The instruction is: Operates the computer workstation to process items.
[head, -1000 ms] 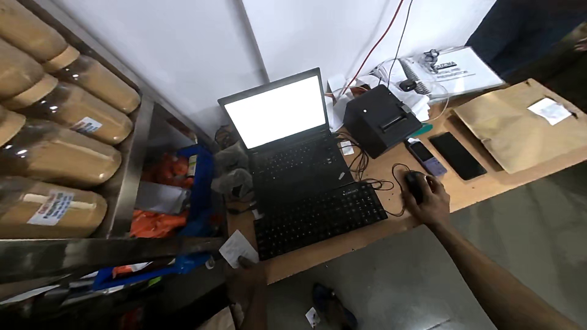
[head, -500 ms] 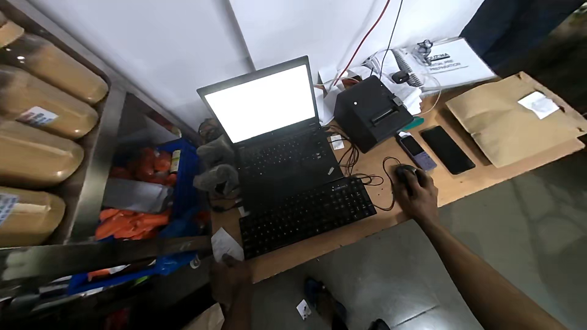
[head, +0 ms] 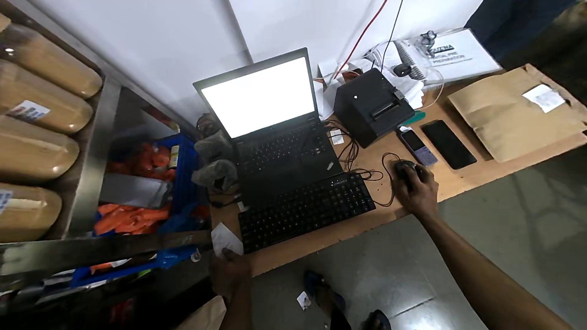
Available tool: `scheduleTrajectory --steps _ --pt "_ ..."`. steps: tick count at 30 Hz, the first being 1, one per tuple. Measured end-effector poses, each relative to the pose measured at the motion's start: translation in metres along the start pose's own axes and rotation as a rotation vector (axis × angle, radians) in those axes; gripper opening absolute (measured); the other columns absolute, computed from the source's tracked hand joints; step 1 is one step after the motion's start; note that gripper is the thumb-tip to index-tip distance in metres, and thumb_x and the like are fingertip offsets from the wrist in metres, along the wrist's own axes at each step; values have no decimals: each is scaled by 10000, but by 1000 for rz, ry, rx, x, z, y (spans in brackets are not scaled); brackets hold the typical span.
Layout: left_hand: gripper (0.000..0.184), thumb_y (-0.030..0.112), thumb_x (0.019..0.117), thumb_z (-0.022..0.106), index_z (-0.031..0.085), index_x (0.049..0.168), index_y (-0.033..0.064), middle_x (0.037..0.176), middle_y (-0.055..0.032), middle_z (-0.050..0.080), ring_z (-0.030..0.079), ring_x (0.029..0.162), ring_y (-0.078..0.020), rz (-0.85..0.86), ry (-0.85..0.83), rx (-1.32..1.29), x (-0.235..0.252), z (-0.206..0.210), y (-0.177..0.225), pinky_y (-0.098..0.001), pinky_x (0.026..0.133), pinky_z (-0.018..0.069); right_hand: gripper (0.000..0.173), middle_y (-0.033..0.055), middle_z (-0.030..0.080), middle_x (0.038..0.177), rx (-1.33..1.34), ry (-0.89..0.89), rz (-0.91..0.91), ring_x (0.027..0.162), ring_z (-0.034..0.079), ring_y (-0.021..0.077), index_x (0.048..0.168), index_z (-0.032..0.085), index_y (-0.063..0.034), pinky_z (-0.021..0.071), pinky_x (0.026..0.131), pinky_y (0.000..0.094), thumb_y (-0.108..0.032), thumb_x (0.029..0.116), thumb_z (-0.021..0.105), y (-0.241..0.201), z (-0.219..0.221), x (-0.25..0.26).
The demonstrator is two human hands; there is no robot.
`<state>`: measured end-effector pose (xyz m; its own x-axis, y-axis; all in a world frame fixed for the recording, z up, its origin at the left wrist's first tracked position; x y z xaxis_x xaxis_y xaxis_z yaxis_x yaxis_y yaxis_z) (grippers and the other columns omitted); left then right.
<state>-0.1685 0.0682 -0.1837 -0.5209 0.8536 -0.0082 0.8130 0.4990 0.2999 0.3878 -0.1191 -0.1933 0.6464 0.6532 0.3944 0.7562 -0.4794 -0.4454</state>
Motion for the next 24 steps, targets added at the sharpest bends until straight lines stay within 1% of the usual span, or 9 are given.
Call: scheduleTrajectory --steps 4,8,13,16,18,20,21,24 --pt "542 401 1102 393 469 1520 64 1430 -236 585 601 1286 -411 -23 -34 27 1 2 -2 -614 1038 479 512 277 525 1437 18 -1 7 1275 528 505 1364 654 -124 414 966 704 -401 960 502 -3 -2 0" --pt "554 414 1104 374 458 1533 75 1442 -224 582 597 1297 -404 -38 -38 41 1 2 -2 -608 1040 481 479 269 531 1432 13 4 0 1273 530 499 1352 665 -141 419 960 704 -381 963 521 0 0 0" --pt "550 399 1101 393 478 1511 43 1433 -232 586 599 1294 -401 -14 0 10 3 7 -5 -598 1052 478 479 281 533 1419 16 8 -26 1257 532 514 1343 665 -132 424 939 704 -378 964 506 -2 -1 -1" --pt "549 391 1098 405 464 1522 47 1433 -239 582 591 1302 -405 -16 -17 -3 2 5 -3 -609 1062 468 449 268 526 1441 23 -26 2 1287 518 509 1348 666 -140 425 977 707 -337 962 547 -3 -4 0" --pt "548 398 1100 398 464 1522 55 1437 -229 583 590 1305 -398 -23 -34 14 1 2 -1 -607 1058 471 502 280 494 1468 24 -28 14 1287 510 521 1364 647 -132 419 975 714 -366 931 554 -1 -3 0" --pt "544 398 1101 395 470 1521 60 1435 -222 590 597 1300 -395 -32 -29 27 1 1 -1 -605 1051 476 584 287 461 1504 26 -42 26 1300 503 523 1434 591 -127 412 984 719 -410 926 541 -2 -3 0" --pt "544 398 1102 393 466 1523 60 1440 -222 584 595 1301 -396 -35 -30 29 1 2 0 -606 1055 473 613 289 464 1502 27 -44 25 1298 505 521 1457 569 -124 414 981 717 -430 928 531 -2 -4 0" --pt "544 393 1103 394 459 1527 58 1452 -230 569 586 1307 -404 -30 -31 22 4 5 -2 -608 1056 471 619 294 500 1467 21 -37 24 1297 514 518 1446 576 -107 420 995 702 -424 917 527 1 -1 1"
Point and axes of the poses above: each hand's wrist, its own x-axis towards the middle knuckle, its own z-axis out of the palm, y = z × x, the point moved 5 cm from there along x, towards the middle knuckle
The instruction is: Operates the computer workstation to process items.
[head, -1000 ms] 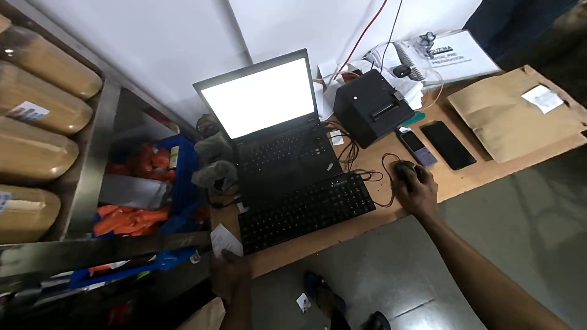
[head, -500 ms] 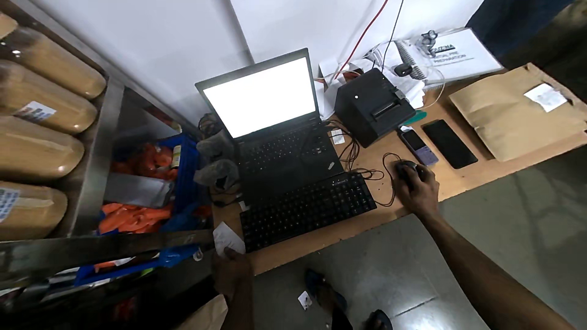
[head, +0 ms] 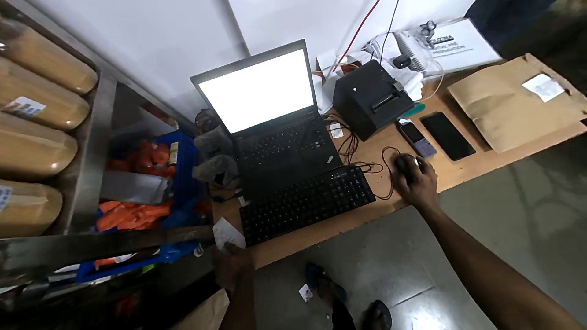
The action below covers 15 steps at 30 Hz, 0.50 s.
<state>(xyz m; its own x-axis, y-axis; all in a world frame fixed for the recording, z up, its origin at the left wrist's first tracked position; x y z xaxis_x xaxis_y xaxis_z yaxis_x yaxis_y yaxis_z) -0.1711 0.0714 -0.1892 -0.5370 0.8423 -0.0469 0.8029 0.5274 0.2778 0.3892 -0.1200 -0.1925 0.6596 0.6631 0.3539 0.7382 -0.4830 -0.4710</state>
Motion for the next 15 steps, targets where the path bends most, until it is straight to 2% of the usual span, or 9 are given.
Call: scheduleTrajectory --steps 4,7,8,11,15 --pt "547 390 1103 399 459 1521 44 1450 -240 565 571 1324 -407 -16 -13 -19 1 0 -1 -600 1074 461 623 295 510 1451 -10 -2 18 1286 520 511 1430 587 -93 427 1001 685 -435 913 529 1 0 -1" --pt "544 393 1101 398 467 1519 51 1445 -236 570 571 1325 -402 -22 -21 -13 2 1 -1 -597 1075 460 611 300 509 1440 19 34 43 1263 533 518 1341 606 -20 435 992 684 -415 876 572 1 -2 -1" --pt "540 396 1099 399 479 1510 54 1440 -232 576 575 1319 -400 -19 -18 -15 2 1 -1 -596 1069 464 602 303 502 1446 29 35 49 1265 529 523 1343 603 -22 434 988 689 -404 878 584 -1 -3 -1" --pt "542 404 1101 395 492 1500 50 1436 -227 582 577 1321 -392 -4 -10 -12 0 0 -2 -590 1073 465 614 284 483 1485 17 15 44 1303 507 515 1461 554 -115 422 1000 694 -416 927 540 -3 -2 0" --pt "546 396 1101 394 477 1511 46 1435 -226 585 583 1318 -388 11 5 -23 -1 1 -2 -589 1079 462 596 275 487 1486 6 -2 34 1319 501 495 1440 575 -102 414 1025 683 -407 928 538 0 0 0"
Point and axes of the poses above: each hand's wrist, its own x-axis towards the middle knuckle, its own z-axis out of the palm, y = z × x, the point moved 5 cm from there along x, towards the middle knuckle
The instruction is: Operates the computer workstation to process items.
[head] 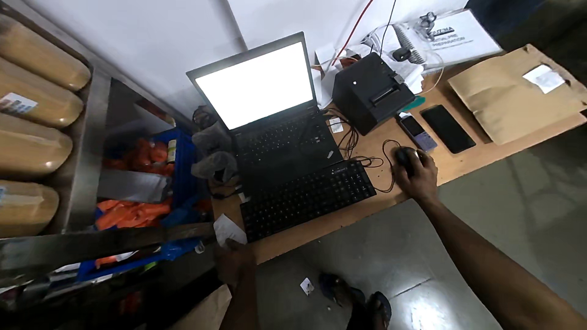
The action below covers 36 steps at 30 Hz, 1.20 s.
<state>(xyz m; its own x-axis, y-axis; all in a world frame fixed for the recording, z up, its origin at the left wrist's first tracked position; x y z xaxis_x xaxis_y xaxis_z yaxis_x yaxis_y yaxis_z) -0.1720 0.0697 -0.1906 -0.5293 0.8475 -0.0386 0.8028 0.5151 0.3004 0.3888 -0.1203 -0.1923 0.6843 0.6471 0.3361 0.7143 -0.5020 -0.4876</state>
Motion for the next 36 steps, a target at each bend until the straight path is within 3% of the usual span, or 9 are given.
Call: scheduleTrajectory --steps 4,8,12,16,21,27,36 --pt "551 402 1100 388 480 1511 46 1435 -224 586 587 1314 -385 2 3 12 0 1 1 -588 1066 473 580 290 508 1444 17 36 11 1283 522 505 1358 599 -52 429 996 686 -408 901 568 0 -2 0" --pt "549 384 1104 393 463 1520 33 1456 -246 560 554 1344 -405 -15 -11 -32 -2 -2 3 -602 1095 441 616 289 502 1460 -14 -5 9 1294 513 506 1455 566 -123 418 1005 690 -443 929 538 -4 -2 1" --pt "547 389 1102 392 465 1519 43 1443 -233 577 578 1323 -395 -27 -3 -14 0 0 3 -593 1080 461 619 294 510 1447 1 5 28 1297 513 511 1355 595 -32 419 1020 683 -443 894 556 -2 -4 2" --pt "538 381 1102 398 485 1496 26 1425 -238 588 590 1307 -395 -10 17 -2 0 1 3 -589 1078 463 628 267 508 1468 -10 -7 7 1291 521 500 1458 558 -108 417 1000 693 -424 915 548 -1 -2 2" --pt "544 409 1101 380 487 1506 62 1401 -223 613 610 1279 -400 -36 22 35 0 2 2 -610 1037 481 620 284 523 1434 8 29 17 1270 535 501 1354 593 -30 430 997 675 -445 894 571 -3 -6 1" --pt "540 398 1100 394 490 1499 46 1402 -230 609 602 1290 -399 -1 32 15 1 3 -1 -601 1050 478 595 266 518 1443 1 12 20 1264 534 488 1447 564 -131 427 988 679 -387 911 561 -1 -3 0" --pt "556 399 1106 374 452 1526 43 1441 -236 577 586 1312 -399 -15 -9 10 -2 -1 3 -598 1064 473 487 266 532 1424 -3 3 13 1250 544 494 1310 653 -104 439 969 687 -375 912 579 -2 -4 1"
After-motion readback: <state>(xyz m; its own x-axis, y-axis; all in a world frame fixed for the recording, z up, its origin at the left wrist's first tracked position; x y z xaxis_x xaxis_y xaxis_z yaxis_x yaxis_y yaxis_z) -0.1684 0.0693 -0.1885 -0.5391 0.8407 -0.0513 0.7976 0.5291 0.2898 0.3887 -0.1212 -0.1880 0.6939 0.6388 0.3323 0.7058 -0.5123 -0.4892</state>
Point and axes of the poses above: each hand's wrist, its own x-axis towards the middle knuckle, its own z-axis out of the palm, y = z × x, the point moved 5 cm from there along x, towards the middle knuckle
